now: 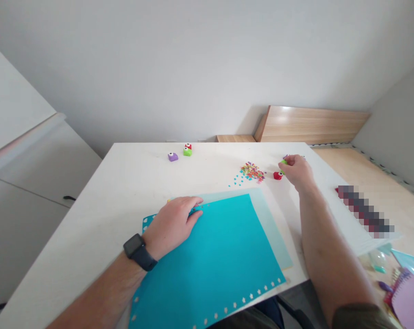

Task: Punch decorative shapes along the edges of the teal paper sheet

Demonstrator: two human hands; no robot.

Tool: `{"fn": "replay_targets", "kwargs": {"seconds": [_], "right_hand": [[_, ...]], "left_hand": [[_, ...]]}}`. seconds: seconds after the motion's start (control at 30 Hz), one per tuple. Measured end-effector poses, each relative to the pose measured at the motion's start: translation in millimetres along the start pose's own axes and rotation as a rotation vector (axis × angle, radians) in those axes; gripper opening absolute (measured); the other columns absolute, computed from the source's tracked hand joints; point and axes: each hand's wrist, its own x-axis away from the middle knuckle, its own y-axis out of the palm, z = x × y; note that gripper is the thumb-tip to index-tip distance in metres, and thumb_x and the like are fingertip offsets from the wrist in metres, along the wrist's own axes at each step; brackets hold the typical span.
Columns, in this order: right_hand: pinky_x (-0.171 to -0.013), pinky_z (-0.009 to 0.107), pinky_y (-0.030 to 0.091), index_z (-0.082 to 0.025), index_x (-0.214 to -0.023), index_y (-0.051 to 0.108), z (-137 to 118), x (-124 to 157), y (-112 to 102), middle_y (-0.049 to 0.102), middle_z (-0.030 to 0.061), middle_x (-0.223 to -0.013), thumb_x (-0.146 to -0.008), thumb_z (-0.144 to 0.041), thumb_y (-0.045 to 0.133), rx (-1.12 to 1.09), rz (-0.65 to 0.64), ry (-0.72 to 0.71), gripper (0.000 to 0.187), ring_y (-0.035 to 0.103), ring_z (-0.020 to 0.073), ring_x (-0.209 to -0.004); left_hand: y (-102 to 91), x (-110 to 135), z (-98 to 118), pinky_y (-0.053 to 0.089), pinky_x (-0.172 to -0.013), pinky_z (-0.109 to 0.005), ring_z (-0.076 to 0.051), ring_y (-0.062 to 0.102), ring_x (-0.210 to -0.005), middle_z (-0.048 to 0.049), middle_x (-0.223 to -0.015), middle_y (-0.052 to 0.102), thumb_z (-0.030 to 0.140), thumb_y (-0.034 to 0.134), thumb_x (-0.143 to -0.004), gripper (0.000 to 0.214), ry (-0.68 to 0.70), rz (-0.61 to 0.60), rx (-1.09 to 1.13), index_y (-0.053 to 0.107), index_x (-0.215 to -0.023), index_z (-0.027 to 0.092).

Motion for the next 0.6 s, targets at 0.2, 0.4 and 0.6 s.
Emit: {"fn": "replay_targets", "kwargs": {"seconds": [0.2, 0.4, 0.6], "right_hand": [[-0.079, 0.038, 0.049, -0.019, -0.105, 0.073, -3, 0, 8, 0.074, 0.0103, -0.097, -0.078, -0.040, 0.060, 0.205, -0.106, -0.034, 0.037, 0.066, 0.0257, -0.087], [-0.084, 0.044, 0.047, -0.015, -0.086, 0.078, -3, 2, 13, 0.072, 0.0169, -0.088, -0.082, -0.028, 0.053, 0.267, -0.085, -0.075, 0.028, 0.065, 0.0308, -0.088], [-0.092, 0.045, 0.045, -0.014, -0.104, 0.076, -7, 2, 10, 0.069, 0.0190, -0.107, -0.088, -0.034, 0.048, 0.245, 0.060, -0.094, 0.038, 0.061, 0.0298, -0.099]], "left_hand": [[1.2, -1, -1, 0.050, -0.098, -0.043, -0.026, 0.065, -0.111, -0.0064, -0.120, 0.072, 0.037, 0.055, -0.098, 0.029, 0.002, 0.002, -0.005, 0.066, -0.120, 0.021], [0.7, -1, -1, 0.050, -0.099, -0.043, -0.026, 0.065, -0.110, -0.0066, -0.120, 0.072, 0.036, 0.055, -0.098, 0.030, 0.005, 0.003, -0.001, 0.066, -0.120, 0.020], [0.2, 1, 0, 0.050, -0.098, -0.043, -0.026, 0.065, -0.110, -0.0071, -0.119, 0.072, 0.035, 0.055, -0.098, 0.028, 0.010, 0.007, 0.007, 0.066, -0.120, 0.020]]}}
